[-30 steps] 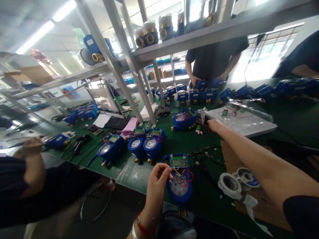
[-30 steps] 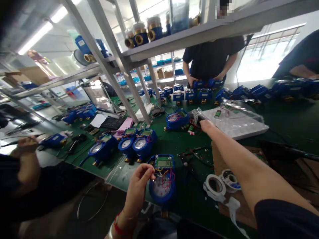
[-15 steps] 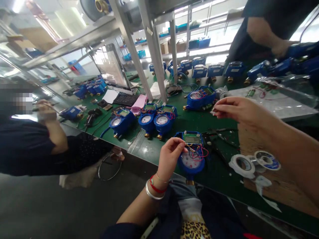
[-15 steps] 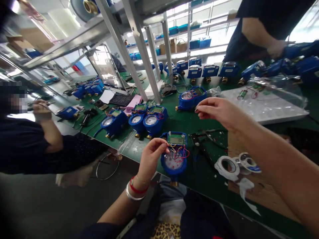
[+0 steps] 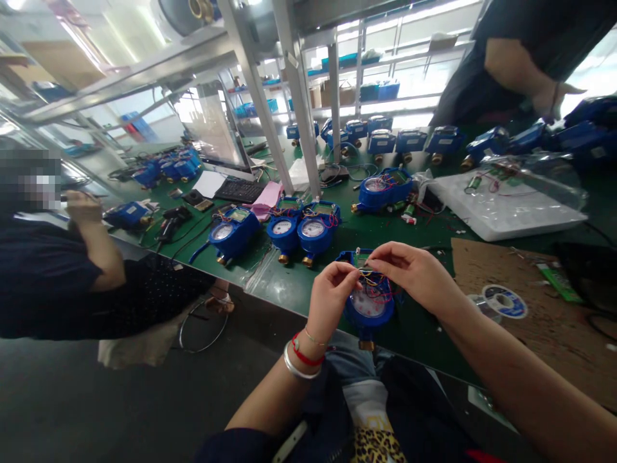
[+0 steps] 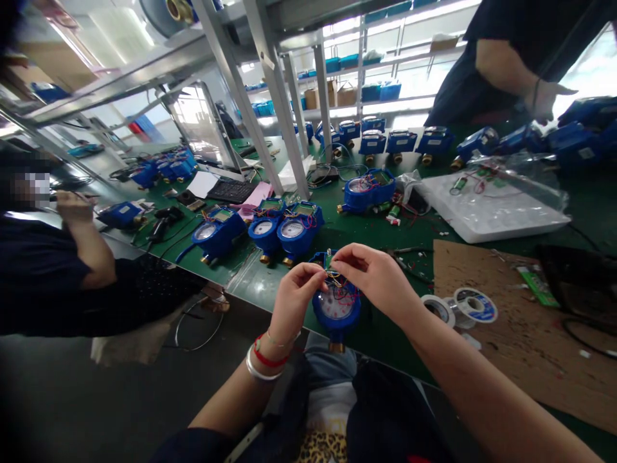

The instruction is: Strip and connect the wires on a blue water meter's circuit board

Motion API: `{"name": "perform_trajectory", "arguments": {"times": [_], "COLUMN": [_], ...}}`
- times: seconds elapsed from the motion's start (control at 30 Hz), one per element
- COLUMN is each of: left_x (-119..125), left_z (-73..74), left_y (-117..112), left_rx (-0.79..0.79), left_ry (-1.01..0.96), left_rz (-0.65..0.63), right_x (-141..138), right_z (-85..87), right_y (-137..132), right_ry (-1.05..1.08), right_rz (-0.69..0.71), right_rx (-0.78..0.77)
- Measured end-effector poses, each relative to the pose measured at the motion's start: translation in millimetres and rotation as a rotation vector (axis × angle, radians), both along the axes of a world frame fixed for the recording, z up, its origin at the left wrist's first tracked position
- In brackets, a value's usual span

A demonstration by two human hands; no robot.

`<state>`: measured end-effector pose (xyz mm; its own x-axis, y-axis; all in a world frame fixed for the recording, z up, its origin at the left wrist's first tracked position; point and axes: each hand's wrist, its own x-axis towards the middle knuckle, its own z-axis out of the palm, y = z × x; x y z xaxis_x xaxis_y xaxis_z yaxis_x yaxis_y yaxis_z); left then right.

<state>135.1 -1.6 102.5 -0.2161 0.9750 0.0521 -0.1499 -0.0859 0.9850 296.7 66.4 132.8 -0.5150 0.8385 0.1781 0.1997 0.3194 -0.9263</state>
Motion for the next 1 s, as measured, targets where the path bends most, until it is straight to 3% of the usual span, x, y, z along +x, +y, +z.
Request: {"name": "perform_trajectory", "arguments": {"times": [0.57,1.0], "left_x": [1.2,2.8], "left_z": [2.7,1.3], "left_y": [0.7,-1.0], "left_rx": [-0.038,0.010], "left_ry": [-0.001,0.009], "left_rz": [0.026,-0.025], "right_x": [-3.7,-6.8], "right_z": [1.4,-2.4], "right_y": [-2.6,-1.7], "right_ry": [-0.010,-0.118], "right_rz": [-0.034,-0.009], "right_rx": [-0.012,0.109]}}
